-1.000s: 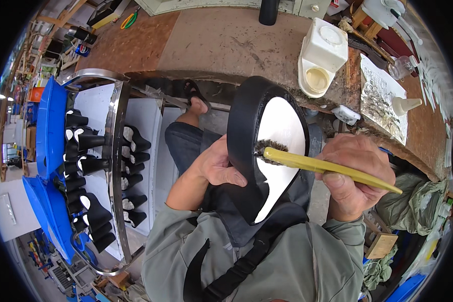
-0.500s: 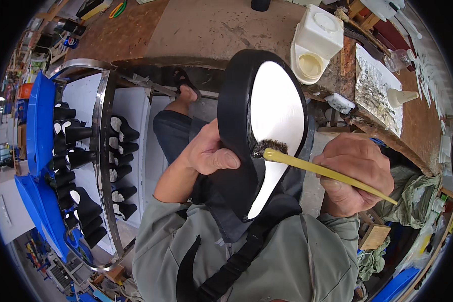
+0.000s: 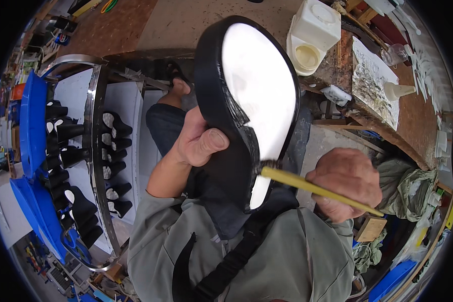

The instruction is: The recorder applies glue or adhesive to the outer rim and sole areas of shoe components using a brush and a glue container.

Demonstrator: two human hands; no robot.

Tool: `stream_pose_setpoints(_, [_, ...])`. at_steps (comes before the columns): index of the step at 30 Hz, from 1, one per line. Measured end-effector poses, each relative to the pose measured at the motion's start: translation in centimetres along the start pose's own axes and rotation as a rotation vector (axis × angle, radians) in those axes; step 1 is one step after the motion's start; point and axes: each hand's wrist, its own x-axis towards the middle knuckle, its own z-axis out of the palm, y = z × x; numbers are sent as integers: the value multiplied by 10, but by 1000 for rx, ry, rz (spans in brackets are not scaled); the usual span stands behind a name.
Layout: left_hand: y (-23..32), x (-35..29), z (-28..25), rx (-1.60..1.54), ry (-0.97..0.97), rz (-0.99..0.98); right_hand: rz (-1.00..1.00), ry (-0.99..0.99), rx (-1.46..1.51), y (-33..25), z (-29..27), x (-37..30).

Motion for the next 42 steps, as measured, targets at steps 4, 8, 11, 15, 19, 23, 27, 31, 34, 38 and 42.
stream_pose_setpoints(4, [-17, -14, -2, -37, 139, 31, 25, 6, 96, -1, -6, -16])
stream_pose_setpoints(8, [-36, -26, -13, 135, 151, 212, 166, 168, 55, -2, 3, 20])
stream_pose_setpoints(11, [-27, -19, -10, 236, 202, 122, -138, 303, -180, 13, 25, 28])
stream_pose_setpoints(15, [-18, -13, -4, 351, 316, -20, -284, 30, -54, -8, 20, 20])
stream_pose_setpoints(19, [-12, -2, 5, 210, 429, -14, -244, 239, -151, -4, 27, -12])
stream_pose_setpoints(23, [12, 22, 24, 149, 414, 83, -188, 94, -157, -9, 16, -11])
stream_pose_setpoints(27, [4, 27, 15, 131, 379, 165, -258, -17, -68, -26, 11, -10])
stream_pose_setpoints(31, [-4, 19, 2, 224, 551, 97, -233, -65, -136, -12, 0, -9])
stream_pose_setpoints(34, [10, 36, 26, 5, 329, 146, -268, -107, -36, -14, -13, -7])
stream_pose_setpoints(38, [-18, 14, -24, 120, 432, 121, -244, -219, -21, -7, -30, 8])
stream_pose_setpoints(42, [-10, 27, -16, 87, 293, 58, -176, -75, 133, -9, -37, 9])
